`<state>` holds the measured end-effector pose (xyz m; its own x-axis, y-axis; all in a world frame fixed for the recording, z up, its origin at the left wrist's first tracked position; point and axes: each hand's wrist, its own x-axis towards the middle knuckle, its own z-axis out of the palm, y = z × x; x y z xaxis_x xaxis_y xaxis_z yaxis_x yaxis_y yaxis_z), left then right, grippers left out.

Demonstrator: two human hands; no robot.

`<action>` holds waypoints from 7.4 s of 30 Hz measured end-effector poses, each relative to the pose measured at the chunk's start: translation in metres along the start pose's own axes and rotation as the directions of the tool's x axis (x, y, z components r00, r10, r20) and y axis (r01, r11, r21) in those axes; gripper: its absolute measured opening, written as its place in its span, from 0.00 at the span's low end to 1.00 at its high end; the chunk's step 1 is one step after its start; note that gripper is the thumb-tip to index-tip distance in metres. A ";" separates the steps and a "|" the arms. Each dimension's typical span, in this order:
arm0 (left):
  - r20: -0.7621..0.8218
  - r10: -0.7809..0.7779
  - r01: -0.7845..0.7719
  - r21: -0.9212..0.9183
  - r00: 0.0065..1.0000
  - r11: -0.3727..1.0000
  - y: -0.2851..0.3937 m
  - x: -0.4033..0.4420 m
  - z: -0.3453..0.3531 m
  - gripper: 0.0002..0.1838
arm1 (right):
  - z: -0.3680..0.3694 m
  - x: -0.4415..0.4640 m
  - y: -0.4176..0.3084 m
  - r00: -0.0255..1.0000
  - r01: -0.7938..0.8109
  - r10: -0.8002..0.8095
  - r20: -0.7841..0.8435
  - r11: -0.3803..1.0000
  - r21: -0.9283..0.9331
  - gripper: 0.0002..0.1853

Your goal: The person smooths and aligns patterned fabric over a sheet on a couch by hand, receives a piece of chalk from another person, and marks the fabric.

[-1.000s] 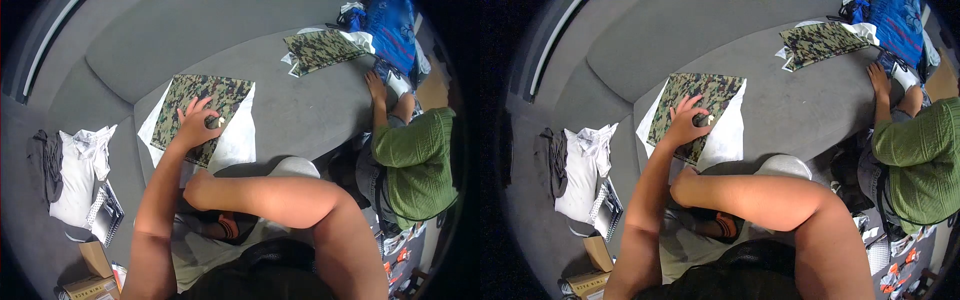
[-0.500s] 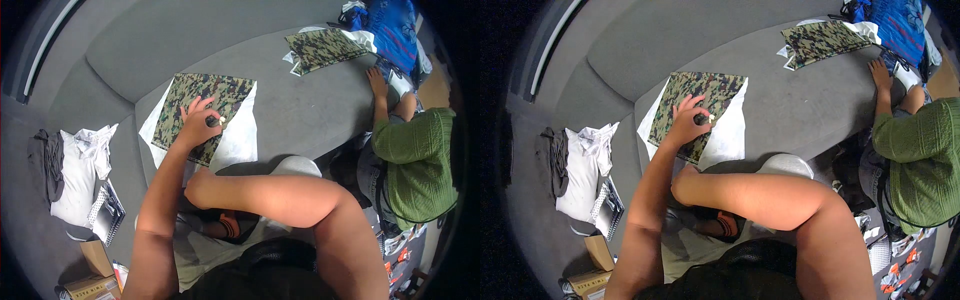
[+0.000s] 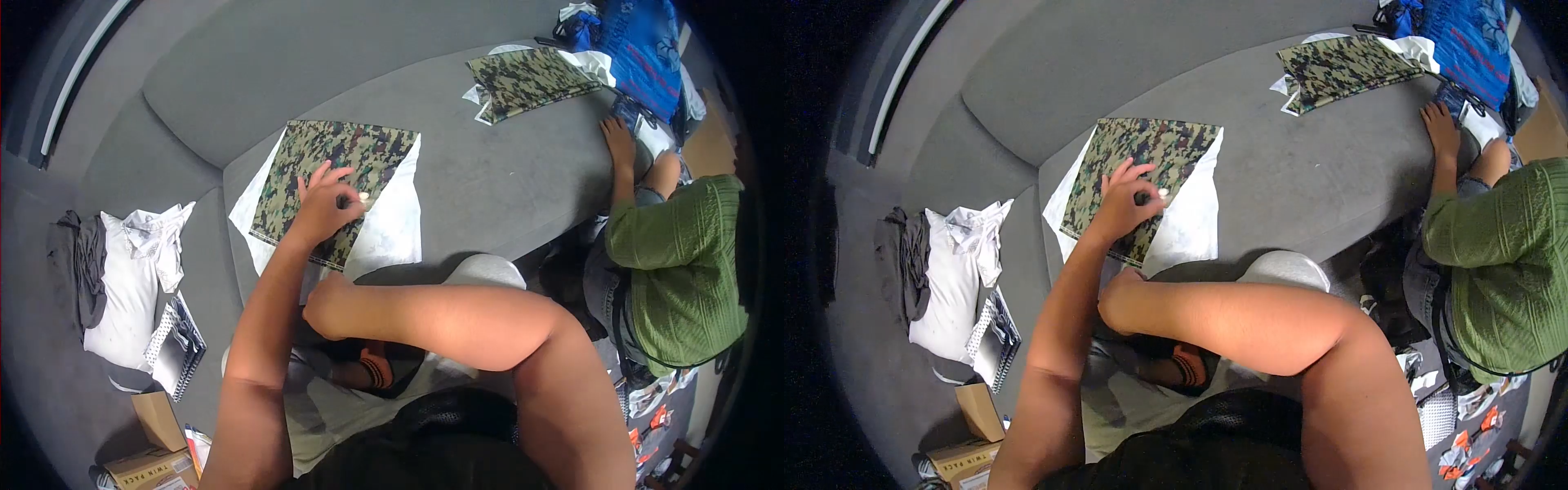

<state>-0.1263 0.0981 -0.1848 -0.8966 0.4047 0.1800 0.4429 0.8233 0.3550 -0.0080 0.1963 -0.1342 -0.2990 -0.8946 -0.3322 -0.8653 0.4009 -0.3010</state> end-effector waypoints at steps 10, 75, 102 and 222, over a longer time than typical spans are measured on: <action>-0.104 0.045 -0.047 -0.024 0.994 0.999 0.011 0.020 0.003 0.04 | -0.003 0.004 -0.001 0.996 -0.023 0.027 0.080 0.999 -0.047 0.15; 0.277 0.120 -0.167 0.152 0.953 0.974 0.139 0.168 0.054 0.18 | 0.023 0.105 0.004 0.935 -0.061 0.094 0.341 0.992 -0.106 0.27; -0.032 0.165 -0.166 -0.346 0.986 0.923 0.094 0.059 -0.028 0.22 | 0.189 0.374 0.006 0.763 -0.373 0.364 0.534 0.923 -0.096 0.26; -0.389 0.089 -0.128 -0.074 0.917 0.989 0.056 0.045 0.011 0.10 | -0.005 -0.024 0.032 0.999 -0.022 0.023 -0.024 0.998 0.058 0.11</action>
<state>-0.1418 0.1663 -0.1671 -0.7808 0.2897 0.5536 0.5527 0.7334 0.3957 -0.0300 0.2296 -0.1316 -0.3286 -0.8896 -0.3173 -0.8338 0.4311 -0.3450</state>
